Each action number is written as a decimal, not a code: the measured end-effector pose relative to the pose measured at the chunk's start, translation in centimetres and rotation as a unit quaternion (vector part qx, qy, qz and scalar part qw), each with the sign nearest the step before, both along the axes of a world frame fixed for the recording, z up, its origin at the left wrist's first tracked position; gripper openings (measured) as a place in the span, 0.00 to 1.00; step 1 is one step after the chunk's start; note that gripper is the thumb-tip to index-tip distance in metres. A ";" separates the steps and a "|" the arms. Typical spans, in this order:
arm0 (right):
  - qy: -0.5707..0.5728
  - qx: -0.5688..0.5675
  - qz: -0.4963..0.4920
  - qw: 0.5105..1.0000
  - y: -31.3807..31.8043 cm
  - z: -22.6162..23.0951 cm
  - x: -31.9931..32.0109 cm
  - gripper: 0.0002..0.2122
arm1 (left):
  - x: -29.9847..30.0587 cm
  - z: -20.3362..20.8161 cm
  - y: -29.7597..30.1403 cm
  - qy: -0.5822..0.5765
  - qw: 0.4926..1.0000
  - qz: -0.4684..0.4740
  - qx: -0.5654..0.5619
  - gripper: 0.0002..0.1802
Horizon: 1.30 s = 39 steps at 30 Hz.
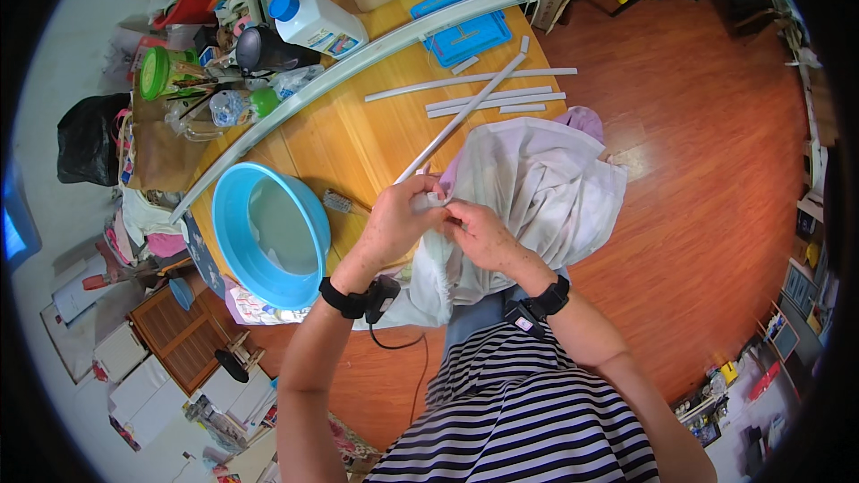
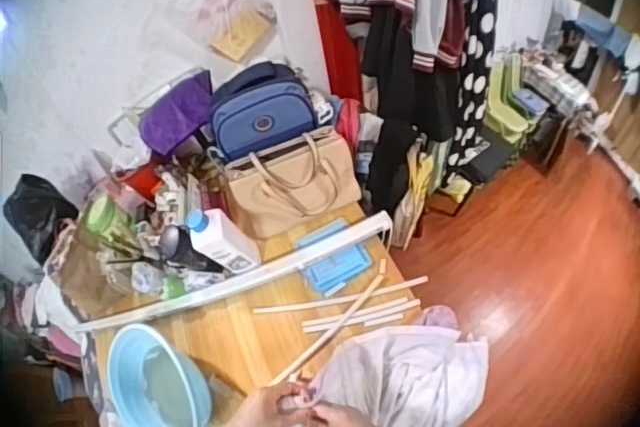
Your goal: The person inserts several white plastic tubes into the internal sleeves of a purple and white cloth item on a table, turning and adjusting the cloth to find each entry point.
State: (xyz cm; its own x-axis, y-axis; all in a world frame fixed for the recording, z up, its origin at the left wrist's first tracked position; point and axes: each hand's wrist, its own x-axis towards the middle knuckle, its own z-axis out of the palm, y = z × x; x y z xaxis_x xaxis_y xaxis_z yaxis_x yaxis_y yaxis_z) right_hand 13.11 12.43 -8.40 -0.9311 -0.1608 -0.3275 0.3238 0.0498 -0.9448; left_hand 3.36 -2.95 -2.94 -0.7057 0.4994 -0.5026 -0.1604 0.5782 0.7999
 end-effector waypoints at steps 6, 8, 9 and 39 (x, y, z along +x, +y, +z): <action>-0.084 -0.073 0.012 0.994 1.3 -1.7 0.3 0.04 | 2.7 -2.9 -0.7 0.005 0.997 0.071 -0.004 0.15; -0.096 -0.035 -0.036 0.994 3.0 0.7 -1.1 0.06 | 2.5 -2.4 0.1 0.009 0.998 0.068 -0.009 0.14; -0.100 -0.014 -0.062 0.993 3.8 1.8 -1.7 0.07 | 2.4 -2.1 0.7 0.013 0.998 0.065 -0.010 0.14; -0.115 -0.124 -0.164 0.972 10.6 -1.1 -4.6 0.07 | 16.5 -7.3 1.6 0.113 0.974 0.192 -0.045 0.11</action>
State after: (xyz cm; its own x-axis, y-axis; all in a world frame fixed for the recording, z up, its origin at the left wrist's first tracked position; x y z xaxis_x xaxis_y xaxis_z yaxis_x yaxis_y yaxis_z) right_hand 8.52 23.01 -9.51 -0.8520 0.0313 -0.5226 0.4885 -0.3112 -0.8151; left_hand 19.91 -1.36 -10.25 -0.9294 0.1373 -0.3427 -0.2052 0.5796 0.7887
